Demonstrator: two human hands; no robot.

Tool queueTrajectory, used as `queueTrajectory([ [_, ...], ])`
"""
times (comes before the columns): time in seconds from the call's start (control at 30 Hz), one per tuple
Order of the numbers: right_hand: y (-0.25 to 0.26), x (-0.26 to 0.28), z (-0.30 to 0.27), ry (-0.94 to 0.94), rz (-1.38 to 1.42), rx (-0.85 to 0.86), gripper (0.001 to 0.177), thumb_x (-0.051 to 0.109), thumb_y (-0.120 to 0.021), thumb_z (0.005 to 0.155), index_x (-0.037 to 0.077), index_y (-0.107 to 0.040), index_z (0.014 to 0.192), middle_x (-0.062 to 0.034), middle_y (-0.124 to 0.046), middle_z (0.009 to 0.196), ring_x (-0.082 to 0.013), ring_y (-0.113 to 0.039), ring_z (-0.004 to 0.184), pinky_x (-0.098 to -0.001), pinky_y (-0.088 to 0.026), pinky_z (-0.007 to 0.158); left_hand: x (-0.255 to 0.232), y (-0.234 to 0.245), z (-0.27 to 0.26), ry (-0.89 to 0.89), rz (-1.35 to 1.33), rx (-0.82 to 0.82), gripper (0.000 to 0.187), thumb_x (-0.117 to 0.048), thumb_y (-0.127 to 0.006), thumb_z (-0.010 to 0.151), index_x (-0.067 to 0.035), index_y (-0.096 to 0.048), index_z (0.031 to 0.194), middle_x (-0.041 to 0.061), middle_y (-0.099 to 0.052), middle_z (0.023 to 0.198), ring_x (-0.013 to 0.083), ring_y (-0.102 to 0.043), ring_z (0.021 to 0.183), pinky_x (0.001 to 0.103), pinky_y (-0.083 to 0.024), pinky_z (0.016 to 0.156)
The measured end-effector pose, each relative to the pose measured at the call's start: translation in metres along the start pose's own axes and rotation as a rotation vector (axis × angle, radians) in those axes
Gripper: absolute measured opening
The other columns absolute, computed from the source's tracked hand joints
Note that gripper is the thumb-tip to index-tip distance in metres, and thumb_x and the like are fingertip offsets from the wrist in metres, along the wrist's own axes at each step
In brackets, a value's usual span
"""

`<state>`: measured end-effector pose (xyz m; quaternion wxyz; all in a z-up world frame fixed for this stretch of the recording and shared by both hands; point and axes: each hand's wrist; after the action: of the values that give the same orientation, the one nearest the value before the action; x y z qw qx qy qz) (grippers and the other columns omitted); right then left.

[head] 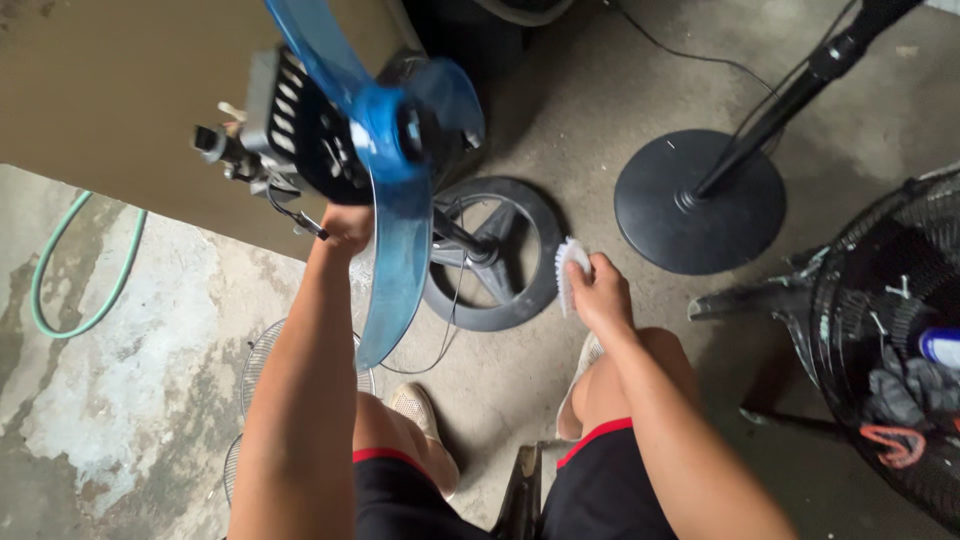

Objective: The person sits on the floor and works on a disassembled standing fan motor. They clean the motor housing with a brush, then manipulate and connect internal wires by hand.

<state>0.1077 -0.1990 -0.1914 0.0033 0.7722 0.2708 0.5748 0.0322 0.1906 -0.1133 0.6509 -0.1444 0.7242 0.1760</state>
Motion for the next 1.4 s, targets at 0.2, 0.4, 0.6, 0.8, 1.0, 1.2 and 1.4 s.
queueTrajectory([
  [0.2,-0.008,0.004,0.004,0.049,-0.112,-0.109,0.032,0.032,-0.072,0.095,0.006,-0.058,0.106,-0.0119,-0.072,0.093,-0.0246,-0.070,0.083,-0.0387,-0.054,0.075,0.012,0.000,0.026,-0.484,1.204,0.227,0.036,-0.011,-0.078,0.075,-0.002,-0.072,0.110,0.017,-0.072,0.108,0.0293,-0.066,0.099,0.038,-0.054,0.082],
  [0.4,0.023,0.063,-0.004,0.530,0.292,-0.216,0.058,0.015,-0.076,0.101,0.003,-0.029,0.134,-0.0195,-0.049,0.132,-0.0216,-0.056,0.118,-0.0355,-0.052,0.099,-0.014,-0.048,0.026,-0.086,0.259,0.036,0.027,-0.004,-0.075,0.065,0.000,-0.075,0.092,0.012,-0.076,0.083,0.0232,-0.071,0.079,0.039,-0.058,0.073],
  [0.6,0.070,0.168,0.007,0.843,0.210,-0.244,0.035,0.010,-0.062,0.112,0.002,-0.036,0.135,-0.0100,-0.048,0.125,-0.0160,-0.054,0.111,-0.0301,-0.049,0.095,-0.021,-0.049,-0.030,-0.373,0.621,-0.278,0.089,-0.011,-0.091,0.067,0.003,-0.048,0.143,0.032,-0.049,0.137,0.0457,-0.041,0.134,0.050,-0.036,0.109],
  [0.8,0.008,0.077,0.018,0.027,0.391,0.017,0.014,0.003,-0.065,0.095,0.002,-0.053,0.102,-0.0123,-0.063,0.082,-0.0246,-0.065,0.061,-0.0403,-0.054,0.050,0.025,-0.024,-0.155,0.079,0.110,-0.641,0.062,-0.010,-0.070,0.086,-0.007,-0.049,0.145,0.015,-0.057,0.147,0.0292,-0.053,0.136,0.040,-0.042,0.111],
  [1.0,-0.107,-0.096,-0.002,-0.402,0.284,0.156,0.028,0.001,-0.068,0.088,0.005,-0.060,0.115,-0.0144,-0.067,0.087,-0.0293,-0.067,0.067,-0.0455,-0.057,0.053,0.045,-0.036,-0.241,0.318,-0.103,-0.766,0.047,-0.015,-0.069,0.091,-0.004,-0.057,0.135,0.013,-0.067,0.136,0.0270,-0.063,0.126,0.039,-0.048,0.103],
  [1.2,-0.120,-0.093,0.006,-0.374,0.011,0.220,0.025,-0.002,-0.061,0.089,0.003,-0.063,0.114,-0.0124,-0.068,0.088,-0.0275,-0.069,0.067,-0.0427,-0.059,0.057,0.001,-0.047,-0.213,-0.104,0.136,-0.581,0.047,-0.021,-0.075,0.090,-0.003,-0.064,0.132,0.014,-0.068,0.136,0.0279,-0.063,0.130,0.039,-0.046,0.110],
  [1.4,-0.102,-0.079,0.015,-0.260,0.012,0.255,0.030,-0.001,-0.060,0.086,0.001,-0.061,0.115,-0.0136,-0.070,0.089,-0.0276,-0.071,0.065,-0.0438,-0.060,0.058,-0.080,-0.104,-0.126,-0.338,0.116,-0.460,0.048,-0.033,-0.084,0.086,-0.006,-0.072,0.124,0.011,-0.075,0.122,0.0224,-0.072,0.108,0.035,-0.055,0.096],
])
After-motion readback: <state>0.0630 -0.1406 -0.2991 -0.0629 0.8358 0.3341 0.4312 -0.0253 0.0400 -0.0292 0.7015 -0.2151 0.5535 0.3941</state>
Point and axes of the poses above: each hand's wrist, its own z-axis towards the middle knuckle, its own y-axis out of the back of the hand, x = y × z
